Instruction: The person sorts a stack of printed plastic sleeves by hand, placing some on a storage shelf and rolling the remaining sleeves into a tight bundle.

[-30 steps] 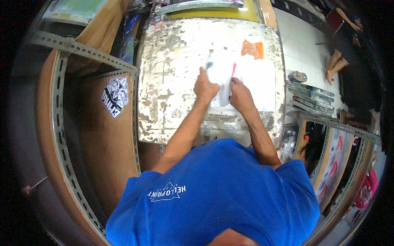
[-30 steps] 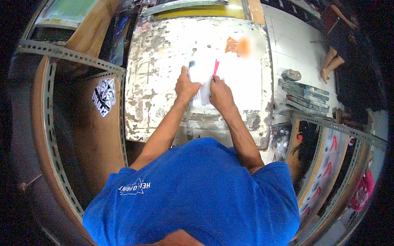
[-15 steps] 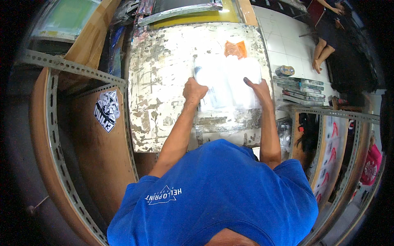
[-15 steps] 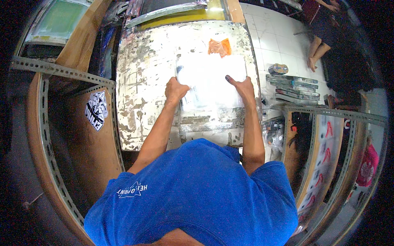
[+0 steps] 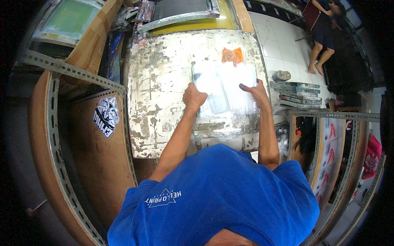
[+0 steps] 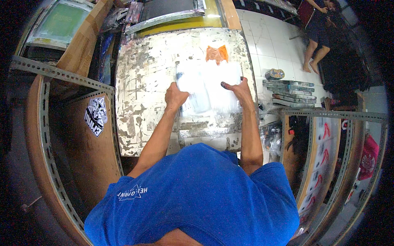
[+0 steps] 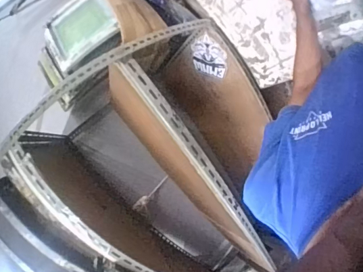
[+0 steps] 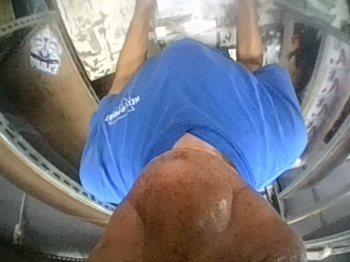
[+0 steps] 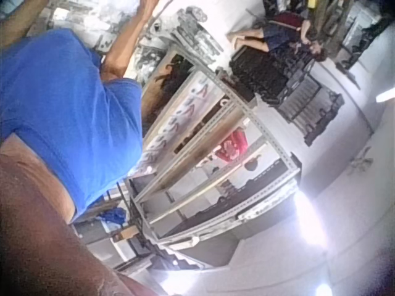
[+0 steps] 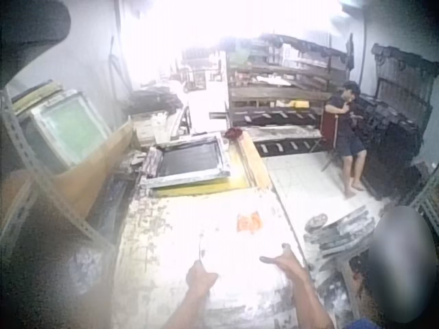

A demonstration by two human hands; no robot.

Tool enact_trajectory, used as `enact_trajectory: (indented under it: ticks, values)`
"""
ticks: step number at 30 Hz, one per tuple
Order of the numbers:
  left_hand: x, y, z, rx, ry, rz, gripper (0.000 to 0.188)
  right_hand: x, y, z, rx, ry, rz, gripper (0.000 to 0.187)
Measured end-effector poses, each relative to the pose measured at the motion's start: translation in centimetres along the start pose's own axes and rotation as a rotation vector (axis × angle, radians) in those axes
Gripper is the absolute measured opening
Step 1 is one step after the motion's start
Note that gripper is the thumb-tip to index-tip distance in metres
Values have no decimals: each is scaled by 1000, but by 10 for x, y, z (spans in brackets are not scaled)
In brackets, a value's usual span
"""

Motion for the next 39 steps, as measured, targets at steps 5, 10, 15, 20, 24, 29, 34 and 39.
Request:
enact_trajectory:
  ticks: [5,10,15,20,24,29,34,39]
  values:
    - [2,-3,-2,-6,-12,4,56,-12,1,8,39,74,134,79]
    - [1,-4,-1,-16,-45,20,54,-10,-2,12,35,139,85,69]
    - [-1,-3,0,-29,-57,8,54,-20,10,-13,49,264,121,77]
    - [-2,0,4,-4,-80,34,60,-28,11,-18,-28,294,161,86]
    - [-3,2,6,-23,-146,17,54,-24,4,-12,14,257,48,78]
    - [8,-6,13,-119,-367,11,45,-39,-6,19,60,313,148,52]
    - [45,-27,23,-117,-471,-187,40,-83,-11,75,339,309,263,55]
    - [111,-64,31,-373,-793,-585,40,-120,-17,119,604,388,273,77]
Point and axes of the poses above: each hand's wrist, its own y-axis towards the middle knuckle, its own x-axis out of the back of the hand, z = x × y, the point moved 7 cm from there along y, towards the middle knuckle, and after that the axes turned 14 degrees about x, right-handed, at the moved point
